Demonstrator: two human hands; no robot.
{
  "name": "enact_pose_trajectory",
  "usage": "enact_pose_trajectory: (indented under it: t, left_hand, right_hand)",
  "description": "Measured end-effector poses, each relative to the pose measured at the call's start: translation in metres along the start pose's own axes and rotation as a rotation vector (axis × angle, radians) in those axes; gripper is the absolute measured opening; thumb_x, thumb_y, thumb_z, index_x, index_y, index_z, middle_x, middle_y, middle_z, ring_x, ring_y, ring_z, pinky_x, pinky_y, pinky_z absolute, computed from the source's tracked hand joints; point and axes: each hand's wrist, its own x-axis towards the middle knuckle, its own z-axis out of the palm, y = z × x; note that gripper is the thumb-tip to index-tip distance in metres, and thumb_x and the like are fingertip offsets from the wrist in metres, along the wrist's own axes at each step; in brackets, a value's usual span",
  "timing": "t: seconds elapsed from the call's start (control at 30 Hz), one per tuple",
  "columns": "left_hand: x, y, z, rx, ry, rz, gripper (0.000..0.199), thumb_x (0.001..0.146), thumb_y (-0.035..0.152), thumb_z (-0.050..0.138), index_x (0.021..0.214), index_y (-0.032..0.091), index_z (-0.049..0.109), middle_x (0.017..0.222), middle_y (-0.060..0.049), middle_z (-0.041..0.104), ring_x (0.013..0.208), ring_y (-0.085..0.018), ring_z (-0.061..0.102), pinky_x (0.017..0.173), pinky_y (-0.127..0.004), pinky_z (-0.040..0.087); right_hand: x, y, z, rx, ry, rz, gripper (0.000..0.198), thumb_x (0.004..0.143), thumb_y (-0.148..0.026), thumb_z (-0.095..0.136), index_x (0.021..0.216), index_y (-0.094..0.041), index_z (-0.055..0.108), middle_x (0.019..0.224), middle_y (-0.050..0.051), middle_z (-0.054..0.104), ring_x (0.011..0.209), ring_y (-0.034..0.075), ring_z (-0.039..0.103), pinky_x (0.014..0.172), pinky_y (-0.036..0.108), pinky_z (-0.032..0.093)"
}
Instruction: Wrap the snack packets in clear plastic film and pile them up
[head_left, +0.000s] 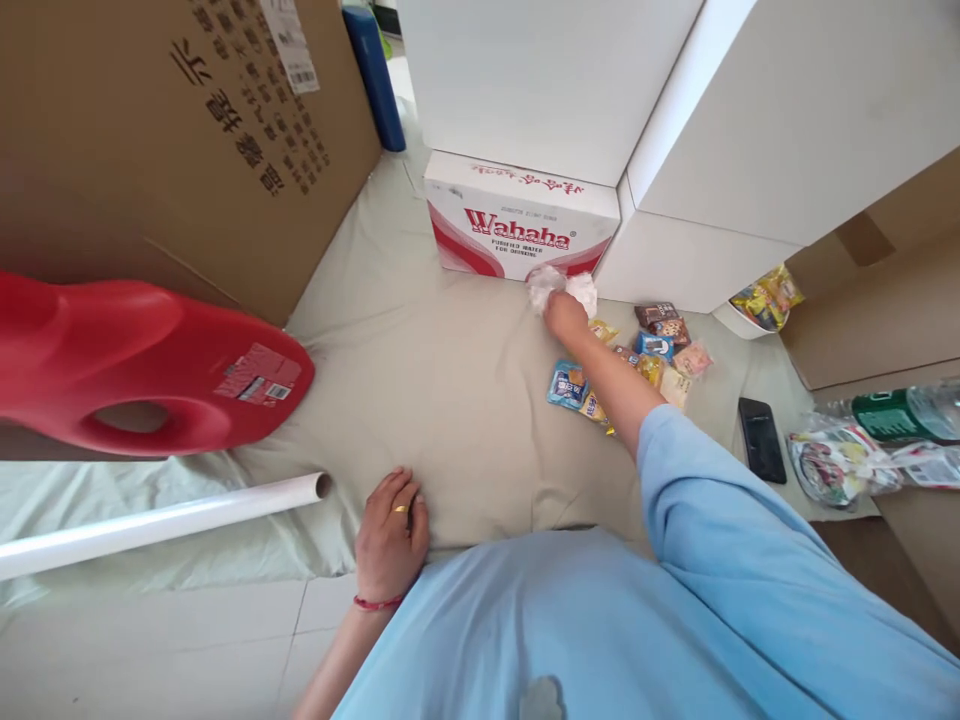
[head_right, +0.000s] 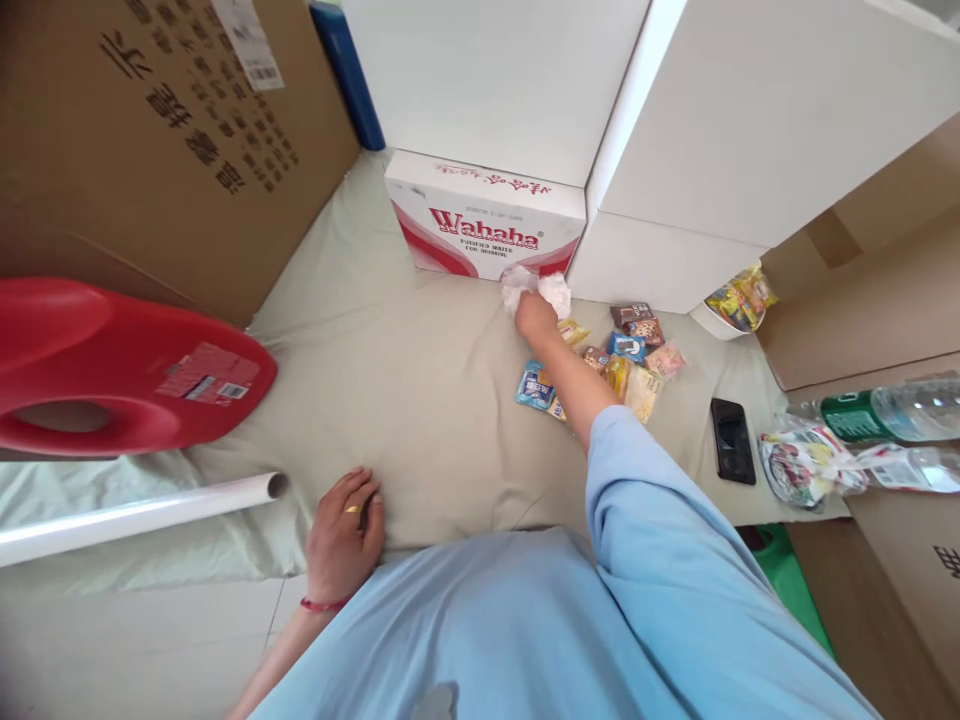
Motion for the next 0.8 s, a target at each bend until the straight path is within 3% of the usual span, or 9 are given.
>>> enact_pose_trajectory:
  t: [0.1, 0.2, 0.27, 0.33, 0.4, 0.47, 0.6, 0.67, 0.8]
  left_hand:
    - [-0.001, 0.0, -0.003, -0.037, 0.027, 0.019, 0.018, 0.095, 0.013, 0.056, 0.108, 0.017, 0.067, 0.119, -0.015, 0.07, 0.124, -0.029, 0.064, 0.105, -0.049, 0.054]
    - [0.001, 0.007, -0.009, -0.12, 0.08, -0.077, 0.015, 0.097, 0.016, 0.057, 0.105, 0.019, 0.068, 0.112, -0.011, 0.071, 0.114, -0.025, 0.067, 0.1, -0.044, 0.056]
    - [0.009, 0.018, -0.013, -0.18, 0.075, -0.196, 0.014, 0.099, 0.021, 0.055, 0.105, 0.02, 0.068, 0.107, -0.008, 0.07, 0.102, -0.021, 0.069, 0.092, -0.038, 0.058]
    - [0.023, 0.033, -0.015, -0.293, 0.001, -0.238, 0.017, 0.102, 0.025, 0.052, 0.105, 0.021, 0.068, 0.099, -0.006, 0.069, 0.092, -0.017, 0.069, 0.083, -0.033, 0.059]
    - [0.043, 0.049, -0.012, -0.376, -0.035, -0.221, 0.02, 0.102, 0.031, 0.052, 0.113, 0.021, 0.066, 0.108, -0.008, 0.066, 0.09, -0.016, 0.067, 0.082, -0.033, 0.059]
    - [0.065, 0.063, -0.004, -0.431, -0.021, -0.123, 0.029, 0.1, 0.037, 0.054, 0.124, 0.021, 0.062, 0.124, -0.013, 0.062, 0.11, -0.021, 0.064, 0.093, -0.04, 0.058]
    - [0.097, 0.081, 0.019, -0.51, -0.13, 0.18, 0.046, 0.095, 0.041, 0.065, 0.138, 0.027, 0.057, 0.145, -0.015, 0.054, 0.139, -0.031, 0.049, 0.113, -0.053, 0.045]
    - [0.102, 0.081, 0.031, -0.536, -0.223, 0.227, 0.039, 0.097, 0.036, 0.061, 0.135, 0.027, 0.06, 0.137, -0.014, 0.062, 0.132, -0.029, 0.056, 0.11, -0.05, 0.047]
    - [0.093, 0.074, 0.041, -0.604, -0.31, 0.137, 0.026, 0.099, 0.036, 0.058, 0.12, 0.022, 0.067, 0.112, -0.011, 0.071, 0.108, -0.023, 0.066, 0.097, -0.041, 0.055]
  right_hand:
    - [-0.013, 0.003, 0.002, 0.023, 0.033, -0.006, 0.022, 0.093, -0.016, 0.05, 0.108, -0.014, 0.067, 0.123, 0.02, 0.068, 0.112, 0.029, 0.064, 0.096, 0.04, 0.047]
    - [-0.056, 0.01, -0.002, 0.416, 0.063, -0.02, 0.012, 0.091, -0.028, 0.055, 0.091, -0.019, 0.063, 0.091, 0.008, 0.07, 0.086, 0.022, 0.066, 0.08, 0.033, 0.051]
    - [-0.099, 0.015, -0.003, 0.834, -0.046, -0.024, 0.018, 0.087, -0.041, 0.062, 0.084, -0.023, 0.058, 0.07, 0.0, 0.061, 0.065, 0.017, 0.058, 0.062, 0.029, 0.048]
    - [-0.143, 0.02, -0.002, 1.123, -0.194, -0.024, 0.026, 0.081, -0.046, 0.072, 0.083, -0.025, 0.056, 0.067, -0.004, 0.057, 0.059, 0.015, 0.054, 0.055, 0.026, 0.045]
    - [-0.182, 0.025, 0.001, 1.244, -0.27, -0.004, 0.028, 0.076, -0.043, 0.079, 0.083, -0.025, 0.058, 0.068, -0.004, 0.058, 0.06, 0.014, 0.054, 0.054, 0.025, 0.044]
    - [-0.208, 0.028, 0.005, 1.258, -0.295, 0.009, 0.026, 0.075, -0.041, 0.081, 0.083, -0.025, 0.061, 0.069, -0.003, 0.058, 0.061, 0.014, 0.053, 0.055, 0.025, 0.044]
    - [-0.231, 0.03, 0.013, 1.277, -0.291, -0.01, 0.022, 0.078, -0.04, 0.079, 0.082, -0.025, 0.064, 0.069, -0.003, 0.057, 0.06, 0.013, 0.05, 0.056, 0.027, 0.044]
    - [-0.233, 0.031, 0.014, 1.361, -0.301, 0.027, 0.024, 0.076, -0.039, 0.08, 0.081, -0.024, 0.063, 0.07, -0.004, 0.055, 0.058, 0.011, 0.049, 0.054, 0.025, 0.041]
    - [-0.234, 0.032, 0.015, 1.59, -0.322, 0.19, 0.029, 0.07, -0.035, 0.082, 0.08, -0.023, 0.057, 0.067, -0.006, 0.051, 0.053, 0.009, 0.046, 0.047, 0.021, 0.034]
